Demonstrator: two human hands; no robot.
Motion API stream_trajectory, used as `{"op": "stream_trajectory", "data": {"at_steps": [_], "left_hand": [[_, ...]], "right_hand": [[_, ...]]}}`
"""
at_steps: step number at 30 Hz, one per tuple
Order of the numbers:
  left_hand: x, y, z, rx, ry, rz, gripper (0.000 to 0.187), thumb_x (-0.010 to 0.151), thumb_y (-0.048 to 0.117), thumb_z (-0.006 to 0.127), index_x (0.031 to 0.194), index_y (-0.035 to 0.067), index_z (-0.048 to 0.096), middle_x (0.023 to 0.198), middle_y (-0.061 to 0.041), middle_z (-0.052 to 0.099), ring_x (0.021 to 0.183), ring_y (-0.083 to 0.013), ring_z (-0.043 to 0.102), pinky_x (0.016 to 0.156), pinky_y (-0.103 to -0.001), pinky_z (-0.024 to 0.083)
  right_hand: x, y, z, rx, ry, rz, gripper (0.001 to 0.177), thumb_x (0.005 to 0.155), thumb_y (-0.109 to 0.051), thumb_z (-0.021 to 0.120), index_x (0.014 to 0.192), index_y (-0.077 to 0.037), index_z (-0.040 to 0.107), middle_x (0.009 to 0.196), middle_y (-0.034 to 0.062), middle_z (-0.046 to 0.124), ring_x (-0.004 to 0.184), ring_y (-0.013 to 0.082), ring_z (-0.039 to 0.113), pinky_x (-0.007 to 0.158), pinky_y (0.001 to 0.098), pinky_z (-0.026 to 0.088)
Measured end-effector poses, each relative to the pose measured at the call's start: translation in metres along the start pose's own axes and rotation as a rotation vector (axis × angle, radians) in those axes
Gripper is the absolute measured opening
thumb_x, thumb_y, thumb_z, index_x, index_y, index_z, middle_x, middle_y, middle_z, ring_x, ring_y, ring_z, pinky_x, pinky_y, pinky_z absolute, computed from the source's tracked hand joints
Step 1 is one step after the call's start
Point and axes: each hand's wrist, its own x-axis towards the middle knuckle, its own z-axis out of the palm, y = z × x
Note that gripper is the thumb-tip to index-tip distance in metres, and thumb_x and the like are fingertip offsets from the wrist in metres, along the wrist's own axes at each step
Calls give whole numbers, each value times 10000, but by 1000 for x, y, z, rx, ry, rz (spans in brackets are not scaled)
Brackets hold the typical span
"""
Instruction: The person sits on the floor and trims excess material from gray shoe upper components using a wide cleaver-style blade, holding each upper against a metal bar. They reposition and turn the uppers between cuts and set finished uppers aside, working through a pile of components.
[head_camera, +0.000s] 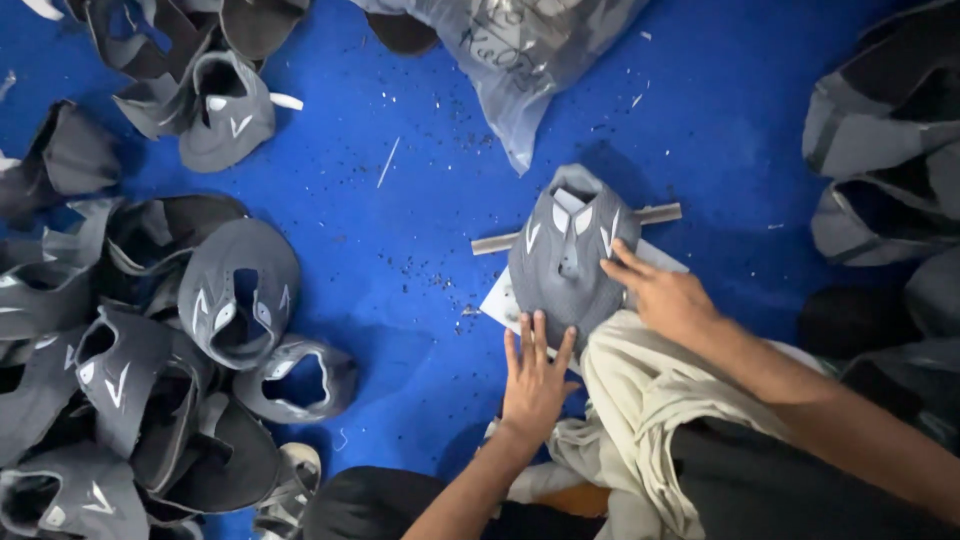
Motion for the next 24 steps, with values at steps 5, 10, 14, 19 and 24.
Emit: {"op": "stream_trajectory", "data": {"at_steps": [5,10,14,19,24], "left_hand": [[-25,0,-22,20,91,-39,808,798,405,795,1501,253,426,1620,-261,272,1499,-434,253,1136,-662,179],[-109,9,-46,-140,-240,-594,1022,732,396,831,1558,53,337,1431,-235,494,1251,-409,546,995,-500,454],[-137,-1,-54,-365,-371,-828,840,641,396,927,1310,74,533,1154,-184,702,1055,-398,676,888,-478,538],[-147,35,-79,-685,-129,-916,760,641,253,849,1325,86,563,880,-203,738,856,-394,733,789,-427,569],[-106,46,-113,-853,265,-667,650,658,171,828,1221,-2,553,874,-163,739,812,-301,774,741,-378,588]], "right_hand": [[39,12,-7,612,167,212,249,1041,-276,699,1272,-186,724,1195,111,773,942,233,785,778,367,607],[74,-12,4,1547,5,-53,99,1023,-12,528,1109,14,569,1306,207,675,1100,278,718,916,366,613],[93,-9,45,1551,-62,-76,51,1048,-9,473,1049,10,520,1182,231,728,1075,286,742,889,365,618],[88,-4,52,1570,-36,-75,87,1060,3,451,1071,15,536,1186,222,723,1084,274,737,909,363,613],[88,-12,52,1476,24,-30,111,1000,66,484,1050,22,574,1142,201,729,1059,253,733,908,347,600]]}}
